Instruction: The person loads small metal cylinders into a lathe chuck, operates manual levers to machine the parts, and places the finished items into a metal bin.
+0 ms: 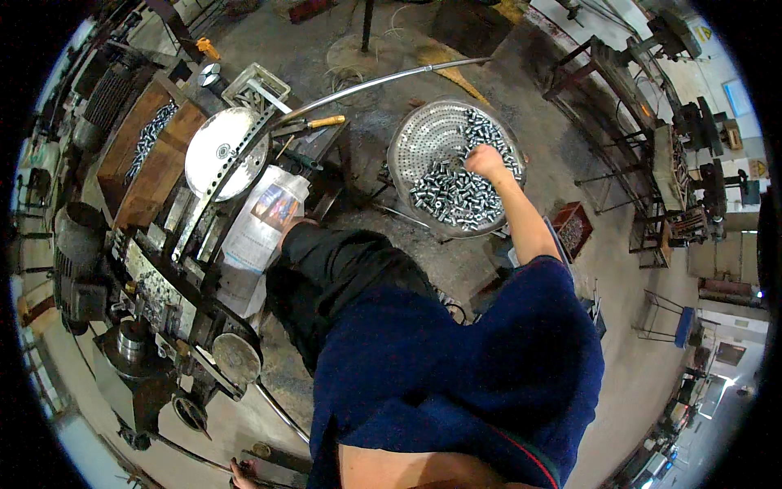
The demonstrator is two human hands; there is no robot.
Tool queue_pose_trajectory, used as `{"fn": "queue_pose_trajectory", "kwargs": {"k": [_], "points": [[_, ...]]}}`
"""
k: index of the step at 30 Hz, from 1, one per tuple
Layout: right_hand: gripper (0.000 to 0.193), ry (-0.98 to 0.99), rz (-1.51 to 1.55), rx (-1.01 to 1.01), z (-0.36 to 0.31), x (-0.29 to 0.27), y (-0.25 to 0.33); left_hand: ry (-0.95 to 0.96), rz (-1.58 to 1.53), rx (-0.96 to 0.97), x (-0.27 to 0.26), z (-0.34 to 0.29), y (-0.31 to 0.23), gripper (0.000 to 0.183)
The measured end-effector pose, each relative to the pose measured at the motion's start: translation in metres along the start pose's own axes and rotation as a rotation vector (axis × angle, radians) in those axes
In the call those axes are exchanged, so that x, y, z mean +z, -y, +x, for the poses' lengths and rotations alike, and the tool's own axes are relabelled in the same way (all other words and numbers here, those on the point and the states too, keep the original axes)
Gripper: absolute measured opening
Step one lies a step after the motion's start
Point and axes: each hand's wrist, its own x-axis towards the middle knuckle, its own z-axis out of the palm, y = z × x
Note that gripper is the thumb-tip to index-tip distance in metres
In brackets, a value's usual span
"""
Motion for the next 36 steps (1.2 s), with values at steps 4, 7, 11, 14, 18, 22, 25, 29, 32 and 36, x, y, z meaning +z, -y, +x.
{"fn": "queue_pose_trajectory", "kwargs": {"k": [4, 7, 11, 14, 18, 22, 25, 29, 32, 36], "points": [[0.033, 0.115, -0.064, 0.052, -0.001, -0.017, 0.054, -0.001, -0.007, -0.005, 0.000, -0.011, 0.009, 0.039], [0.033, 0.206, -0.124, 0.036, 0.002, -0.025, 0.064, 0.003, -0.015, 0.011, 0.001, -0.011, 0.004, 0.039], [0.035, 0.182, -0.038, 0.095, 0.003, -0.020, 0.073, 0.006, -0.038, 0.050, 0.001, -0.007, -0.009, 0.040], [0.037, 0.139, -0.004, 0.046, 0.019, 0.014, 0.055, 0.032, -0.049, 0.069, 0.008, -0.002, -0.018, 0.040], [0.040, 0.195, 0.008, 0.098, 0.002, -0.010, 0.086, 0.016, -0.071, 0.100, 0.008, -0.010, -0.020, 0.041], [0.040, 0.192, -0.014, 0.073, 0.014, 0.009, 0.078, 0.033, -0.096, 0.162, 0.007, -0.008, -0.031, 0.042], [0.042, 0.170, 0.050, 0.040, 0.000, -0.019, 0.087, 0.041, -0.103, 0.222, 0.001, -0.012, -0.045, 0.042], [0.025, -0.165, -0.082, -0.543, -0.008, -0.065, 0.114, 0.080, -0.128, 0.345, -0.009, -0.017, -0.070, 0.043], [0.030, -0.139, 0.642, -0.600, -0.034, -0.093, 0.211, 0.167, -0.167, 0.505, -0.012, -0.028, -0.103, 0.044], [0.032, 0.243, 0.867, -1.188, -0.122, -0.140, 0.356, 0.277, -0.231, 0.593, 0.043, -0.064, -0.171, 0.054]]}}
